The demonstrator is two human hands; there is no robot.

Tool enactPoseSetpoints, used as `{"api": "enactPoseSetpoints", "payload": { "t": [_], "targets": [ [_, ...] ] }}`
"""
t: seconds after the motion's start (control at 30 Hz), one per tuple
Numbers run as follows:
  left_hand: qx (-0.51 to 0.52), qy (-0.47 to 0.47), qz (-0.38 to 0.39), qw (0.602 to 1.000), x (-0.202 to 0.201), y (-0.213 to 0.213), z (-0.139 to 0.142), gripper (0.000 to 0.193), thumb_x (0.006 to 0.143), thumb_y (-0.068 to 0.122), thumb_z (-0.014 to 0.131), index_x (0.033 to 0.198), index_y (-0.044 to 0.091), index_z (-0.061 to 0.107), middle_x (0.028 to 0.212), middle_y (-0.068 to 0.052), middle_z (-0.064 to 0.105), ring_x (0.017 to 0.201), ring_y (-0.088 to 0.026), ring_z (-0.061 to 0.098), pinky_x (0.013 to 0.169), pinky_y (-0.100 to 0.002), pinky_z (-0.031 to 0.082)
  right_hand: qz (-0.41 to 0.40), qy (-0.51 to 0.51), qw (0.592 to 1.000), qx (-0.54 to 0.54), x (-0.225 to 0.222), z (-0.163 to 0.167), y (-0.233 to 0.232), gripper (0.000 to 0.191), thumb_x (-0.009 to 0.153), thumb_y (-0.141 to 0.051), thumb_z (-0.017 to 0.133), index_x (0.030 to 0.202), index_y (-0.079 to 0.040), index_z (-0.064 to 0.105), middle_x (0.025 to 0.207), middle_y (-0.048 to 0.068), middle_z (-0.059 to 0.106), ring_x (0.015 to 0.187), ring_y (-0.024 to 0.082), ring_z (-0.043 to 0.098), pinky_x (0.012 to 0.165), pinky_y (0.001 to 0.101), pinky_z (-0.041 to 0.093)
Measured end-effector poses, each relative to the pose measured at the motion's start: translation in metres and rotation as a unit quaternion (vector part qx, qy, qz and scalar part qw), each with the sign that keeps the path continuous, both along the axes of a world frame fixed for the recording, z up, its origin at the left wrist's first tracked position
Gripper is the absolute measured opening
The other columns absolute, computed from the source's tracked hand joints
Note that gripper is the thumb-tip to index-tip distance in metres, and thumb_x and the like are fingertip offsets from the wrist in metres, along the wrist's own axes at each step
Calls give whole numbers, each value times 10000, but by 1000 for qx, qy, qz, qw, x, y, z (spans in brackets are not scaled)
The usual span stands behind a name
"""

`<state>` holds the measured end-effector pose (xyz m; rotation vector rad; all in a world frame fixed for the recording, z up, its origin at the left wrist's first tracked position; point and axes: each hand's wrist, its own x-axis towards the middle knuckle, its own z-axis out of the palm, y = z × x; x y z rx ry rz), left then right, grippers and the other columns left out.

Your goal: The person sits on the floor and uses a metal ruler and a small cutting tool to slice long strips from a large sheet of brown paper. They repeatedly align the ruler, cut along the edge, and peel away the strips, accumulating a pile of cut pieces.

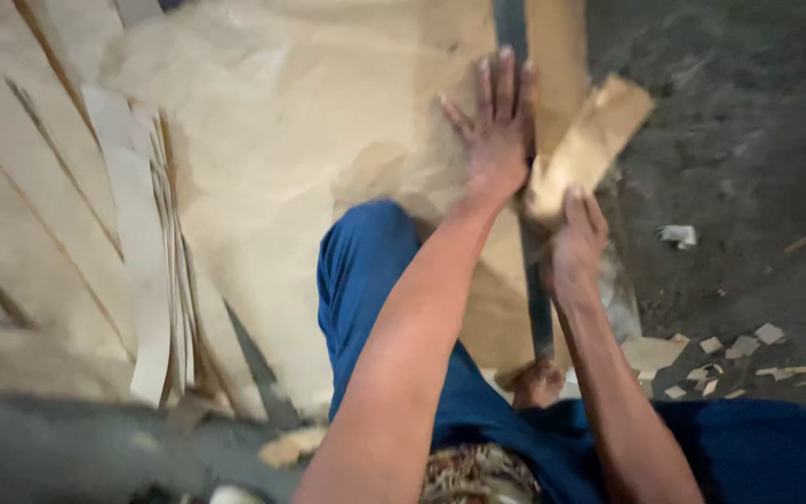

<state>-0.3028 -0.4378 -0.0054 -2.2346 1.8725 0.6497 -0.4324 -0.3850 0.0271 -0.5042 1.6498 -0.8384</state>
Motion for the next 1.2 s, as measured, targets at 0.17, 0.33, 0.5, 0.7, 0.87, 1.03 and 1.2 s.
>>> {"api": "enactPoseSetpoints", "payload": {
  "t": [0.17,0.33,0.5,0.7,0.87,1.03,1.2],
  "targets": [
    [-52,16,-14,998,10,-15,2,1040,827,310,685,1646,142,67,1716,-107,-79,1585,-388,-84,1108,-861,-14,155,-158,967,-130,-2,-12,-98,347,1100,-336,534,1232,-44,667,1144,34,707,1039,134,669,907,295,555],
    [59,16,-24,998,-1,3,34,978,812,313,699,1612,146,161,1722,-123,-67,1589,-398,-78,1127,-842,-15,334,87,914,-211,-2,-26,-118,361,1010,-227,707,1259,19,617,1090,92,703,971,172,631,851,337,533],
    [150,36,-21,988,-16,27,51,920,797,316,714,1578,150,256,1728,-139,-55,1594,-409,-73,1146,-823,-17,234,117,933,-248,-1,-47,-40,275,1130,-175,554,1308,27,606,1126,98,697,1013,171,663,907,338,526],
    [-70,10,-17,997,-23,45,2,1010,876,269,705,1676,122,106,1754,-139,-38,1632,-399,-43,1168,-858,-6,-69,-173,982,34,-13,-8,40,252,1067,-148,585,1238,33,623,1156,84,705,1021,157,667,911,324,548],
    [-49,-49,-52,996,-18,37,8,1305,700,441,867,1671,121,56,1755,-158,-75,1625,-413,-65,1153,-849,-3,-13,-141,989,-36,-11,42,-5,331,1077,-229,549,1302,5,617,1159,70,663,1015,148,618,881,307,530],
    [91,37,-64,993,-17,34,44,1600,332,705,938,1549,56,125,1738,-210,-89,1610,-448,-103,1143,-866,-24,304,21,944,-130,-9,20,-81,452,976,-329,733,1231,23,613,1113,71,709,976,128,632,842,312,520],
    [174,36,-54,983,-39,69,52,1651,417,655,922,1661,106,-15,1716,-210,-108,1568,-463,-144,1123,-824,-38,319,151,902,-247,-15,-23,-37,389,1062,-257,627,1264,73,593,1033,200,671,887,253,680,793,370,519]
  ]
}}
